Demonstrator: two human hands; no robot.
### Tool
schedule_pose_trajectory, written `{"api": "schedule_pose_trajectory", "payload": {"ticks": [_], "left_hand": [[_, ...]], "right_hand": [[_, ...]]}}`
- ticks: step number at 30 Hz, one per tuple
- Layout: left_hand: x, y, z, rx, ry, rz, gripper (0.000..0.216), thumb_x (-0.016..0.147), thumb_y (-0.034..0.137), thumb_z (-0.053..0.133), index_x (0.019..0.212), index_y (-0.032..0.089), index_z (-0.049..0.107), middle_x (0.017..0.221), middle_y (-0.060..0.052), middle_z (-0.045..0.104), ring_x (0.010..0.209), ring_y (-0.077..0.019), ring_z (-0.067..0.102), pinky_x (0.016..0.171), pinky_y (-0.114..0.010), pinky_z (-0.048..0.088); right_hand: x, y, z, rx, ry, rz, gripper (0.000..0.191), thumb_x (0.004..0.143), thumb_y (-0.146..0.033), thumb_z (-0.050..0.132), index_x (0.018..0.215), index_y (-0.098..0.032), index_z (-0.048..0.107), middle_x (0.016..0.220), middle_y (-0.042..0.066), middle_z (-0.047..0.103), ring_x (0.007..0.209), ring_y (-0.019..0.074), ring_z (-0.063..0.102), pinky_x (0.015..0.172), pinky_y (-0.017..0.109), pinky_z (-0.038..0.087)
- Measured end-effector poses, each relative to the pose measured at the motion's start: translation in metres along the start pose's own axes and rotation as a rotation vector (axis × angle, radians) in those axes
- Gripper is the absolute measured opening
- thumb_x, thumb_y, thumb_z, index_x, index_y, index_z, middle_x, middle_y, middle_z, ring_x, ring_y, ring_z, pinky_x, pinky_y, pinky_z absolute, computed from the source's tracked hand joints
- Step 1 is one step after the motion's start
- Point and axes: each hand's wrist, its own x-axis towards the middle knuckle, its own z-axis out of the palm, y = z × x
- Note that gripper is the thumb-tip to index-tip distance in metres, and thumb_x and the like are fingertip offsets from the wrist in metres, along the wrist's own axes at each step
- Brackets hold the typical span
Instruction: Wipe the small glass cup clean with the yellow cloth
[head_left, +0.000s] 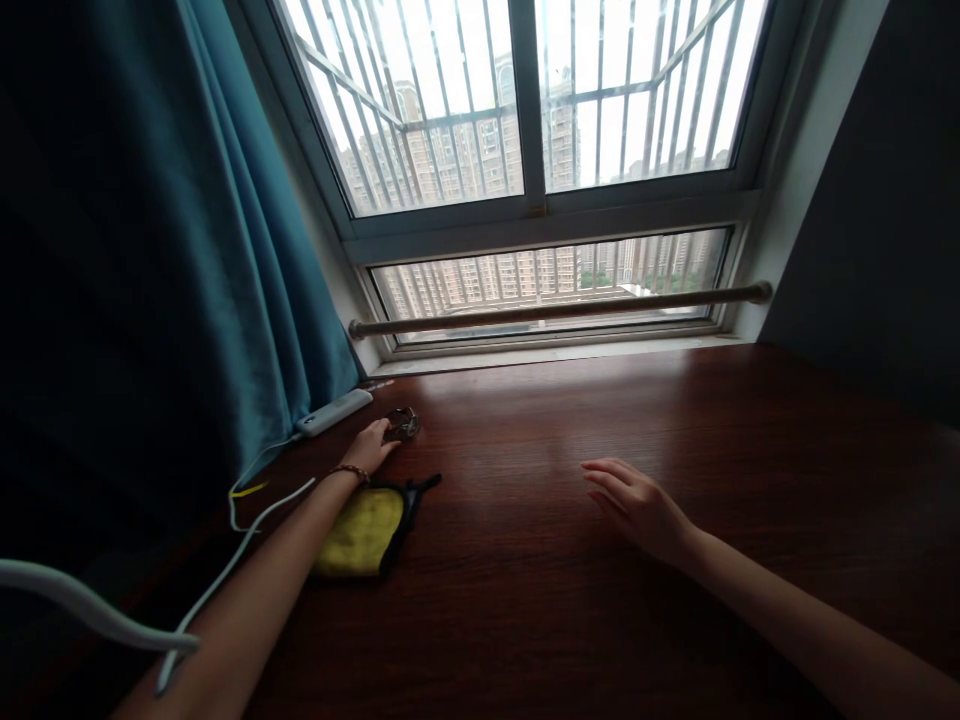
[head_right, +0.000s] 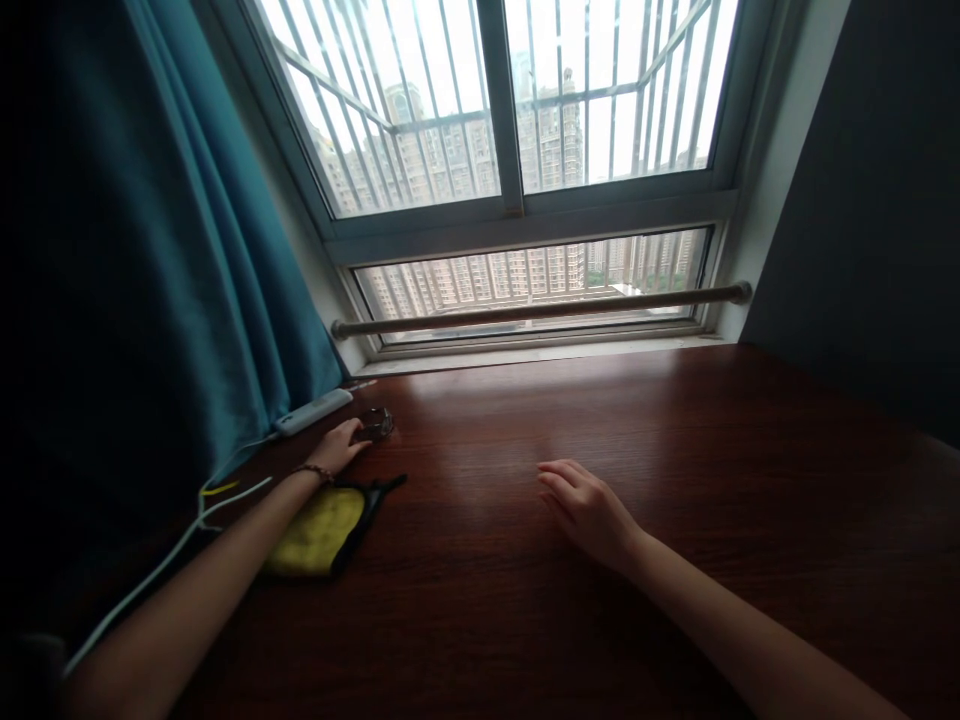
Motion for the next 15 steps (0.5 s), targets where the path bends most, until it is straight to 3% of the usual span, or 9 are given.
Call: {"api": "schedule_pose_trajectory", "payload": {"ticks": [4, 7, 9, 10, 12, 14, 15], "left_hand": [[-0.005, 0.020, -0.005, 0.010, 0.044, -0.059, 0.035, 0.085, 0.026, 0.051, 0.116, 0.011, 0.046, 0.116, -0.012, 0.047, 0.102, -0.0220, 0.049, 0.087, -0.044, 0.042], [-0.026, 0.069, -0.009, -0.005, 0.097, 0.016, 0.056, 0.082, 0.028, 0.054, 0.131, 0.013, 0.030, 0.136, -0.017, 0.024, 0.121, -0.0328, 0.032, 0.095, -0.055, 0.030], [-0.051, 0.115, -0.016, -0.041, 0.090, 0.216, 0.075, 0.078, 0.035, 0.058, 0.136, 0.010, 0.018, 0.142, -0.020, 0.008, 0.130, -0.0351, 0.015, 0.104, -0.052, 0.019], [-0.068, 0.138, -0.021, -0.065, 0.073, 0.342, 0.077, 0.080, 0.041, 0.055, 0.138, 0.012, 0.013, 0.144, -0.017, 0.004, 0.132, -0.0311, 0.010, 0.107, -0.046, 0.017], [-0.102, 0.182, -0.032, -0.114, 0.007, 0.601, 0.076, 0.080, 0.055, 0.047, 0.139, 0.020, 0.012, 0.146, -0.007, 0.006, 0.134, -0.0221, 0.010, 0.109, -0.036, 0.018], [-0.134, 0.213, -0.042, -0.262, -0.067, 0.958, 0.086, 0.074, 0.066, 0.044, 0.138, 0.017, 0.016, 0.146, -0.009, 0.009, 0.134, -0.0262, 0.007, 0.110, -0.042, 0.012], [-0.146, 0.223, -0.045, -0.312, -0.172, 1.109, 0.080, 0.079, 0.062, 0.043, 0.138, 0.015, 0.016, 0.146, -0.008, 0.012, 0.135, -0.0252, 0.006, 0.110, -0.042, 0.009]], "right_hand": [[-0.002, 0.001, 0.004, 0.011, -0.010, 0.022, 0.021, 0.090, -0.014, 0.044, 0.110, -0.017, 0.049, 0.112, 0.006, 0.049, 0.103, 0.0166, 0.046, 0.088, 0.032, 0.042], [-0.001, -0.004, 0.005, 0.054, -0.043, 0.037, 0.019, 0.089, -0.013, 0.043, 0.106, -0.016, 0.051, 0.110, 0.007, 0.050, 0.102, 0.0159, 0.046, 0.087, 0.031, 0.043], [0.003, -0.016, 0.003, 0.101, -0.110, 0.035, 0.020, 0.088, -0.012, 0.043, 0.107, -0.015, 0.051, 0.110, 0.007, 0.051, 0.102, 0.0150, 0.046, 0.088, 0.029, 0.042], [0.006, -0.025, 0.001, 0.119, -0.161, 0.028, 0.022, 0.088, -0.013, 0.044, 0.108, -0.015, 0.052, 0.111, 0.007, 0.051, 0.104, 0.0147, 0.046, 0.090, 0.028, 0.041], [0.012, -0.047, -0.001, 0.126, -0.281, -0.033, 0.023, 0.086, -0.020, 0.048, 0.108, -0.015, 0.054, 0.113, 0.006, 0.051, 0.109, 0.0146, 0.044, 0.095, 0.026, 0.039], [0.013, -0.074, 0.001, 0.053, -0.319, -0.213, 0.030, 0.084, -0.033, 0.053, 0.111, -0.020, 0.056, 0.112, 0.002, 0.053, 0.109, 0.0136, 0.045, 0.095, 0.022, 0.039], [0.011, -0.086, 0.003, -0.021, -0.271, -0.298, 0.029, 0.084, -0.037, 0.052, 0.109, -0.025, 0.058, 0.109, 0.000, 0.055, 0.107, 0.0132, 0.047, 0.093, 0.022, 0.041]]}}
